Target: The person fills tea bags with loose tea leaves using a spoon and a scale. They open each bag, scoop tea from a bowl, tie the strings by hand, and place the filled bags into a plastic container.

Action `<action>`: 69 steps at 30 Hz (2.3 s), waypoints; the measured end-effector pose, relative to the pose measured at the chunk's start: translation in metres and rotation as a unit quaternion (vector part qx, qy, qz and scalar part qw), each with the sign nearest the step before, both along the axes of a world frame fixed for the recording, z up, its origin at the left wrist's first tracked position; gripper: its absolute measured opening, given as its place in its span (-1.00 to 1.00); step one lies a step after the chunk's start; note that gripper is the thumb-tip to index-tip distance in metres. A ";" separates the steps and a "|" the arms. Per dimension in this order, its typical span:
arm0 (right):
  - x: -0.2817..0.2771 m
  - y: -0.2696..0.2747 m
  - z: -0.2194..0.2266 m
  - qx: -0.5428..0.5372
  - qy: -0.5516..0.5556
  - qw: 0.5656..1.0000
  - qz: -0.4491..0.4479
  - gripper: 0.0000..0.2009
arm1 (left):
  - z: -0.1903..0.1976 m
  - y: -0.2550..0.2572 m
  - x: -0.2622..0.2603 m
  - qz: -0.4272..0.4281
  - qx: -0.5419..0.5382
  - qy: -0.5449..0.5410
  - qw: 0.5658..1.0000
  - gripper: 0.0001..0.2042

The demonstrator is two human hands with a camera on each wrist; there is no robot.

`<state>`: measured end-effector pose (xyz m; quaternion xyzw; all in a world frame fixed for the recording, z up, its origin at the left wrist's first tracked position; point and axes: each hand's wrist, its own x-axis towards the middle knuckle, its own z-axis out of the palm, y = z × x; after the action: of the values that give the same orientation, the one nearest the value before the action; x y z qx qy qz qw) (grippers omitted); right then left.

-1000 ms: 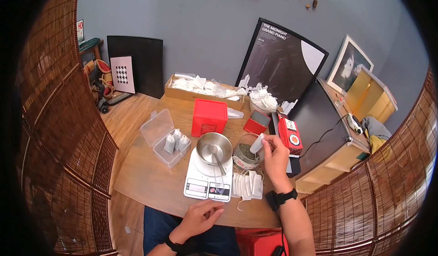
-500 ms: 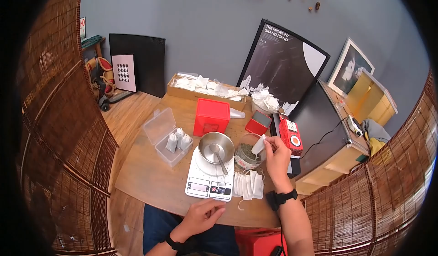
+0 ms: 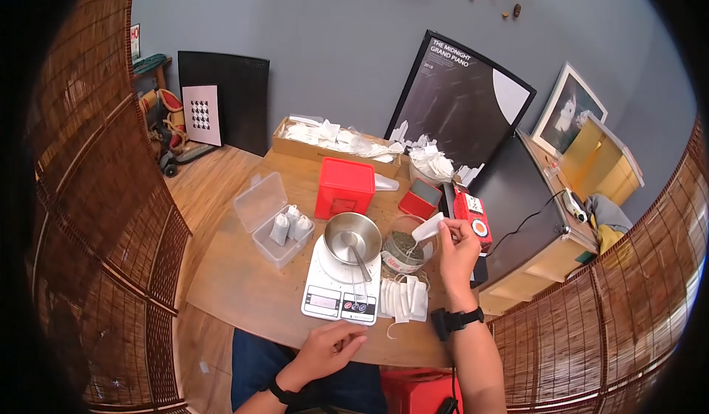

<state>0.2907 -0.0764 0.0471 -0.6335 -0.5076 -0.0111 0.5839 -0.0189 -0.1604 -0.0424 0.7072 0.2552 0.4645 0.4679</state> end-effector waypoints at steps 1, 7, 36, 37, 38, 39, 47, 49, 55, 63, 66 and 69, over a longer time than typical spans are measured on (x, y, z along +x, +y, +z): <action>-0.001 -0.001 -0.002 -0.002 0.001 1.000 0.000 -0.89 | -0.001 -0.001 -0.001 0.000 -0.002 0.001 1.000 -0.81; 0.014 -0.004 -0.010 -0.041 0.035 0.998 0.012 -0.90 | -0.001 -0.001 0.000 0.001 0.003 0.000 1.000 -0.80; -0.036 -0.140 0.017 -0.308 -0.327 0.880 0.154 -0.65 | -0.001 0.000 0.002 -0.009 0.006 -0.022 1.000 -0.81; -0.038 -0.136 0.029 -0.308 -0.333 0.876 0.164 -0.66 | -0.001 0.000 0.001 -0.013 0.010 -0.012 1.000 -0.81; -0.042 -0.130 0.040 -0.309 -0.338 0.872 0.171 -0.67 | -0.002 0.001 0.001 -0.002 0.008 -0.013 1.000 -0.81; -0.047 -0.123 0.050 -0.302 -0.347 0.870 0.177 -0.70 | -0.002 0.001 0.001 -0.011 0.011 -0.016 1.000 -0.81; -0.147 -0.012 0.099 -0.255 -0.394 0.825 0.315 -0.79 | -0.008 0.002 0.003 -0.025 0.035 -0.044 0.998 -0.80; -0.162 0.022 0.085 -0.236 -0.437 0.782 0.377 -0.80 | -0.009 0.001 0.004 -0.023 0.035 -0.055 0.998 -0.79; -0.212 0.082 0.050 -0.254 -0.475 0.746 0.392 -0.70 | -0.008 0.002 0.001 -0.070 0.008 -0.043 0.997 -0.79; -0.227 0.108 0.039 -0.309 -0.457 0.734 0.395 -0.70 | -0.017 0.002 0.008 -0.045 0.025 -0.079 0.996 -0.79; -0.221 0.088 0.054 -0.245 -0.419 0.777 0.399 -0.75 | -0.014 0.003 0.004 -0.054 0.021 -0.068 0.996 -0.80; -0.211 0.053 0.088 -0.224 -0.343 0.835 0.368 -0.77 | -0.015 0.002 0.006 -0.064 0.012 -0.048 0.997 -0.80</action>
<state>0.0797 -0.0230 0.1348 -0.4684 -0.8599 0.1018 0.1755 -0.0132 -0.1588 -0.0570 0.7046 0.1813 0.4700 0.4998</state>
